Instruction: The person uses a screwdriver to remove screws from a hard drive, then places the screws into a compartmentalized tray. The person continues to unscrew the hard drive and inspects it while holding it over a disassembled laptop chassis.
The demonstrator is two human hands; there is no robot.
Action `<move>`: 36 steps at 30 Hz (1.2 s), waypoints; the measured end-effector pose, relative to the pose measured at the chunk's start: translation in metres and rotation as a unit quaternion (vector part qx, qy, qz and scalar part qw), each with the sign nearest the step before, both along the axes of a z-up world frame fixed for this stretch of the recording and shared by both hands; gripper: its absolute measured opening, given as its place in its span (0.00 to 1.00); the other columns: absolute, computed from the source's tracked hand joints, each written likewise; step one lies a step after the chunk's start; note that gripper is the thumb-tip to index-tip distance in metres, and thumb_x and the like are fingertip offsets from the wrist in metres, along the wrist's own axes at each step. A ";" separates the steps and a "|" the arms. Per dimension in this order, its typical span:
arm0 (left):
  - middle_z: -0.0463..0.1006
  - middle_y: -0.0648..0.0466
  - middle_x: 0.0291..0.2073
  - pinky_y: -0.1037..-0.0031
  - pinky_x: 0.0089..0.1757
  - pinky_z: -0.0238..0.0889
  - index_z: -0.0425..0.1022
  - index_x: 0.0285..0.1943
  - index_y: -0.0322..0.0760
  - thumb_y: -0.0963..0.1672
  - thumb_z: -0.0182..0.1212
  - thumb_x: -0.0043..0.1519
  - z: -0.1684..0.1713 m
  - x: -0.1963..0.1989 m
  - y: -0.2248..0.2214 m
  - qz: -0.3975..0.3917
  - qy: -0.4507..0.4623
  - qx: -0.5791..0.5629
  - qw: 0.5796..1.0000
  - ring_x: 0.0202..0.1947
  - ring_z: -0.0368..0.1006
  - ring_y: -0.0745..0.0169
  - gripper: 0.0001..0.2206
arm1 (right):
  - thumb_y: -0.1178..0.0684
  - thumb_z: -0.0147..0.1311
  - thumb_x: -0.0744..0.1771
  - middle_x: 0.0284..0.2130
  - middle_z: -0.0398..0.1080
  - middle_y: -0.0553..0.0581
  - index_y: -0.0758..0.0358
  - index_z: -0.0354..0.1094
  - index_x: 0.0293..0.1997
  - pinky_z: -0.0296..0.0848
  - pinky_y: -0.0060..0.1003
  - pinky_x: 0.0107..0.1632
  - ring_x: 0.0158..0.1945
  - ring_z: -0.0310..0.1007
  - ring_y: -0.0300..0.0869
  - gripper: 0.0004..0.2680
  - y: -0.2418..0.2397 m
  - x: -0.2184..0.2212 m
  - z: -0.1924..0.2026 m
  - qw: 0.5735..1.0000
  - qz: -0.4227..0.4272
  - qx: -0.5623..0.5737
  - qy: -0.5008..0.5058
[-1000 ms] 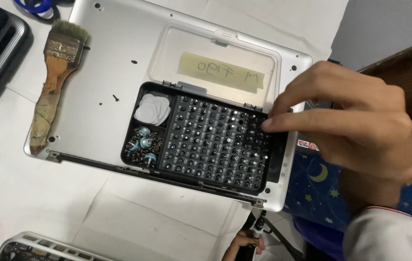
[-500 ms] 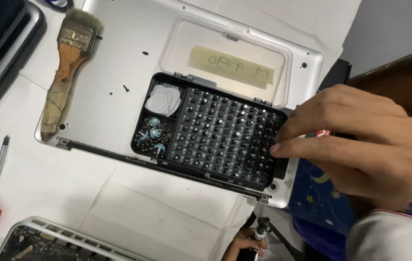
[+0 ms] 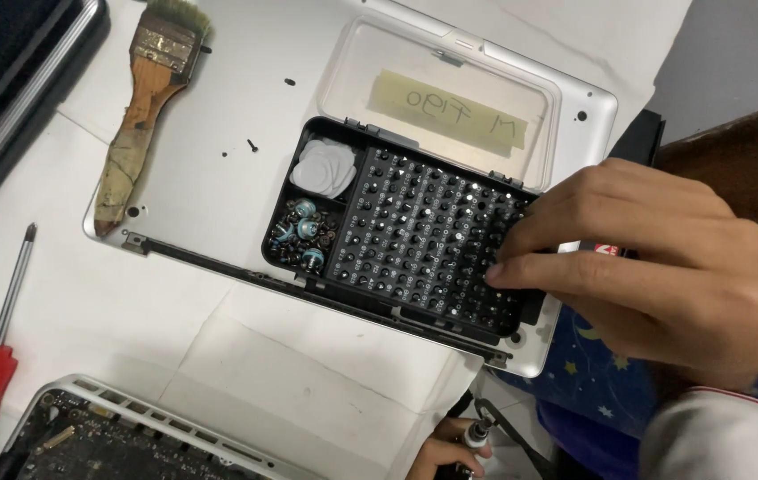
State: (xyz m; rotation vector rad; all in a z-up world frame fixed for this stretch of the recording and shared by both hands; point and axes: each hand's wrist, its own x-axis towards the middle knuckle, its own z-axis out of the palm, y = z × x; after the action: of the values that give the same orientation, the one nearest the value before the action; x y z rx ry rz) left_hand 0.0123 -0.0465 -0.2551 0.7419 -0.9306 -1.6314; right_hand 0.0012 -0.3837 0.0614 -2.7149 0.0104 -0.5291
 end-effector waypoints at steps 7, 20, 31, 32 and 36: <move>0.75 0.53 0.53 0.75 0.58 0.69 0.77 0.50 0.37 0.45 0.55 0.72 -0.093 -0.022 -0.022 -0.087 0.026 0.000 0.996 0.56 0.73 0.62 0.08 | 0.68 0.45 0.68 0.32 0.73 0.68 0.76 0.74 0.40 0.74 0.45 0.37 0.35 0.76 0.53 0.08 0.000 0.004 0.002 0.999 -0.025 -0.032 -0.014; 0.74 0.48 0.51 0.72 0.60 0.66 0.78 0.41 0.36 0.47 0.59 0.70 0.040 0.030 -0.050 0.045 -0.016 -0.007 0.999 0.56 0.73 0.57 0.10 | 0.69 0.49 0.70 0.41 0.73 0.71 0.78 0.73 0.48 0.74 0.47 0.44 0.43 0.76 0.58 0.06 -0.024 -0.027 0.002 0.992 -0.090 -0.074 0.047; 0.74 0.49 0.53 0.70 0.64 0.63 0.78 0.43 0.37 0.41 0.63 0.67 0.032 0.031 -0.049 0.020 -0.038 0.012 0.999 0.59 0.72 0.57 0.02 | 0.70 0.57 0.68 0.38 0.74 0.69 0.76 0.74 0.46 0.74 0.44 0.41 0.40 0.75 0.54 0.04 -0.023 -0.022 0.001 0.994 -0.091 -0.060 0.032; 0.74 0.49 0.53 0.70 0.64 0.63 0.78 0.43 0.37 0.41 0.63 0.67 0.026 0.029 -0.049 0.021 -0.039 0.012 0.999 0.59 0.72 0.57 0.02 | 0.70 0.57 0.68 0.38 0.74 0.69 0.76 0.74 0.46 0.74 0.44 0.41 0.40 0.75 0.54 0.04 -0.023 -0.022 0.000 0.994 -0.090 -0.059 0.031; 0.75 0.48 0.51 0.68 0.63 0.64 0.78 0.41 0.35 0.40 0.62 0.67 0.016 0.024 -0.050 0.029 -0.027 -0.015 0.999 0.57 0.73 0.54 0.03 | 0.69 0.57 0.67 0.38 0.75 0.68 0.75 0.74 0.44 0.75 0.44 0.41 0.39 0.77 0.53 0.04 -0.022 -0.020 -0.002 0.997 -0.076 -0.031 0.015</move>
State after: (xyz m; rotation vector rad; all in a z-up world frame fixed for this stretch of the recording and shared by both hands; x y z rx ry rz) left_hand 0.0358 -0.0961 -0.2392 0.7886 -0.9606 -1.5505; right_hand -0.0183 -0.4053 0.0591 -2.7970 0.2134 -0.5398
